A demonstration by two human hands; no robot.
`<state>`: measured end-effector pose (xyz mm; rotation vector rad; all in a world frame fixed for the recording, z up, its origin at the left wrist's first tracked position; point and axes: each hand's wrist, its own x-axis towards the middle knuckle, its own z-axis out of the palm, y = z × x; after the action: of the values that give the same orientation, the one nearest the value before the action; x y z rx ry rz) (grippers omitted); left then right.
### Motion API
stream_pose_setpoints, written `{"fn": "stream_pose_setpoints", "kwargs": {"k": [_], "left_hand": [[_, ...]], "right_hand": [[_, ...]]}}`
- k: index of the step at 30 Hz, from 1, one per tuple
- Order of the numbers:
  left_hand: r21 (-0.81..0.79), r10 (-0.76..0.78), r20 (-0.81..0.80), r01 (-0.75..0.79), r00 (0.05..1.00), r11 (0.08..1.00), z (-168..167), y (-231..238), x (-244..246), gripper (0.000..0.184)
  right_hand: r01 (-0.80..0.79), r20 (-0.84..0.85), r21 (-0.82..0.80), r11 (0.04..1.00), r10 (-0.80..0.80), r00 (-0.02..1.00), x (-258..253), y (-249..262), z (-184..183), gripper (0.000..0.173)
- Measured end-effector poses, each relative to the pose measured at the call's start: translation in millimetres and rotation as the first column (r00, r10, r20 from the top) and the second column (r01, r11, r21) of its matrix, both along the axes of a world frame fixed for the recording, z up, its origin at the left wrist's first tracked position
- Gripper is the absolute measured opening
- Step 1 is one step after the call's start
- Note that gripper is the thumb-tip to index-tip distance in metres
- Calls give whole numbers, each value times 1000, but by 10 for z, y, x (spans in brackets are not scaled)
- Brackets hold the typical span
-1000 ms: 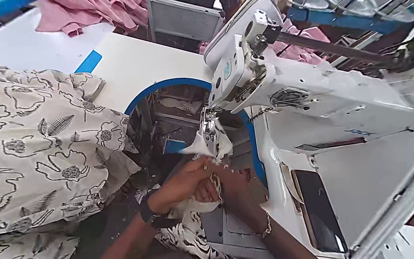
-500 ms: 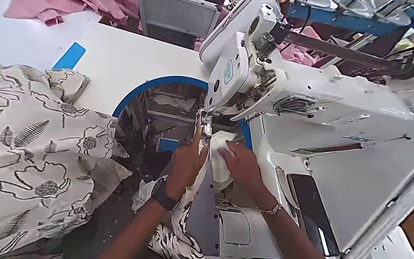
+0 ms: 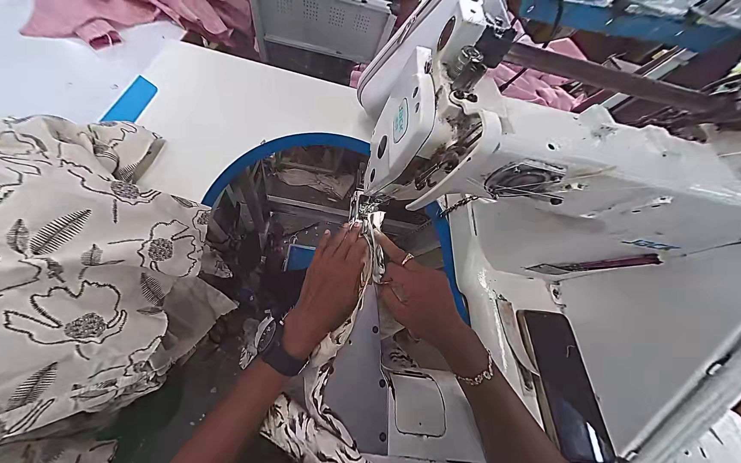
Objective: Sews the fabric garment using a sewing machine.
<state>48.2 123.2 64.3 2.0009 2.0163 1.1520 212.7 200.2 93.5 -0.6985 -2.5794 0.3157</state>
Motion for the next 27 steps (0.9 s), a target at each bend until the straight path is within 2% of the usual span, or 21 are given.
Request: {"fn": "stream_pose_setpoints", "kwargs": {"k": [3, 7, 9, 11, 13, 16, 17, 18, 21, 27], "left_hand": [[46, 10, -29, -9, 1000, 999, -8, 18, -28, 27], [-2, -18, 126, 18, 992, 1000, 59, -59, -9, 36], [6, -30, 125, 29, 992, 1000, 39, -64, -10, 33], [16, -25, 128, 23, 991, 1000, 31, -66, 8, 30], [16, -16, 187, 13, 982, 1000, 56, -70, 36, 33], [57, -43, 245, 30, 969, 998, 76, -67, 27, 33], [73, -62, 244, 46, 968, 996, 70, -42, 13, 33], [84, -78, 242, 59, 967, 995, 57, -13, -2, 33], [84, -94, 261, 75, 961, 994, 44, 24, -23, 30], [56, -62, 269, 49, 961, 997, 52, 79, -1, 26]], "right_hand": [[-46, 120, 54, 997, 39, 992, 15, -35, 44, 15], [-48, 201, 33, 998, 41, 979, 44, -153, 142, 13], [-57, 192, 8, 998, 55, 980, 48, -197, 160, 13], [-63, 154, -100, 993, 78, 985, 25, -187, 160, 13], [-71, 43, -274, 959, 86, 995, -29, -106, 144, 12], [-119, -146, -557, 822, 44, 988, -159, 27, 78, 15], [-138, -191, -601, 787, 27, 981, -205, 49, 68, 15], [-134, -212, -603, 787, 4, 977, -233, 42, 61, 16], [-37, -242, -485, 873, -94, 966, -235, -82, 46, 20], [-63, -268, -568, 821, -112, 957, -229, 5, 21, 18]]}}
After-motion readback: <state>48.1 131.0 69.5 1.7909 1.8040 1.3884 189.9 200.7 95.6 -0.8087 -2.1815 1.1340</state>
